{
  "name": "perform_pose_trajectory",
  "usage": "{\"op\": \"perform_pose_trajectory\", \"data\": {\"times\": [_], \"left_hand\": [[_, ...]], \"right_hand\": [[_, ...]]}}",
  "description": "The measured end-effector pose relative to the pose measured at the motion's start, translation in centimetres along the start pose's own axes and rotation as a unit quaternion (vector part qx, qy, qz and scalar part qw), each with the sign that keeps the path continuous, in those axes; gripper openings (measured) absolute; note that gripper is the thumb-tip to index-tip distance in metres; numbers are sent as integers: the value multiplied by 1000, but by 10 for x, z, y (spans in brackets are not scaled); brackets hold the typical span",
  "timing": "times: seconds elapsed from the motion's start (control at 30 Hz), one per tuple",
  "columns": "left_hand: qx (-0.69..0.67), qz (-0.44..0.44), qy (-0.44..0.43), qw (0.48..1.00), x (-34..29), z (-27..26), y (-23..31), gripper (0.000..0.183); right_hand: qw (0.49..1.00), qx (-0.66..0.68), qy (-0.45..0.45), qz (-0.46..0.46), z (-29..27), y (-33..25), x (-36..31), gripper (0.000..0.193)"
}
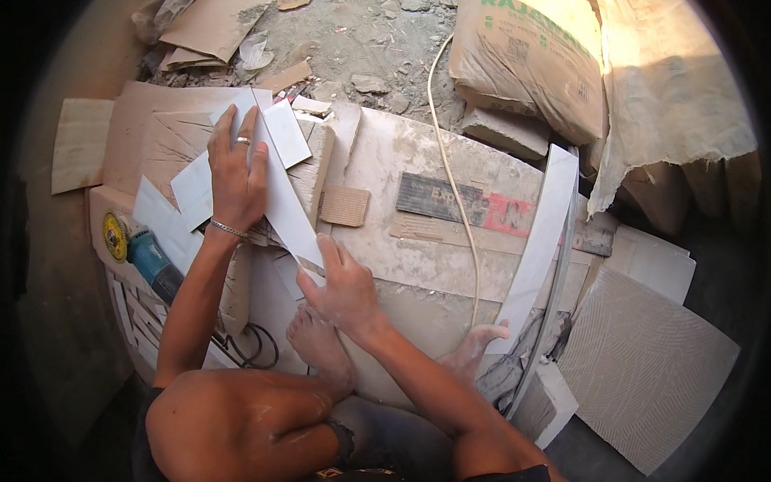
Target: The person measures and marks white rectangular tiles using a tape measure and a metal tool, then snaps them along the scored lines to create smaller pieces. The person handles the tiles one at a time, inspecting the edges after each break.
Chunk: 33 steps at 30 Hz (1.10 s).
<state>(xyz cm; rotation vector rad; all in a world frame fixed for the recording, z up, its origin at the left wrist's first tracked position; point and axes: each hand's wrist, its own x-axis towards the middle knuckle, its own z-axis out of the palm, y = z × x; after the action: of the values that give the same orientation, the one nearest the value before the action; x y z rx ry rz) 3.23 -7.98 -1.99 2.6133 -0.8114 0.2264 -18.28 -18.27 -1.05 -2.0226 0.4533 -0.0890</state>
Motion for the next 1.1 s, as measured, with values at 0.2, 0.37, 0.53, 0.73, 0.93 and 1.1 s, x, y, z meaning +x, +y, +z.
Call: {"op": "perform_pose_trajectory", "data": {"times": [0.2,0.37,0.53,0.73,0.93,1.1], "left_hand": [[-6,6,0,1000,0,2,-1,53],[-7,11,1,1000,1,2,-1,54],[-8,1,1,1000,0,4,-1,56],[-10,-4,6,1000,-1,3,-2,59],[-22,-19,9,1000,-1,3,-2,62],[-34,-36,3,999,0,-1,-3,64]], "right_hand": [[1000,-2,13,-7,2,2,-1,51],[1000,1,3,6,-2,1,0,51],[1000,-5,-7,7,-4,0,1,51],[1000,2,8,1,0,2,2,53],[1000,-24,-13,4,-2,1,3,58],[999,-31,-9,1,-1,-2,7,56]]}}
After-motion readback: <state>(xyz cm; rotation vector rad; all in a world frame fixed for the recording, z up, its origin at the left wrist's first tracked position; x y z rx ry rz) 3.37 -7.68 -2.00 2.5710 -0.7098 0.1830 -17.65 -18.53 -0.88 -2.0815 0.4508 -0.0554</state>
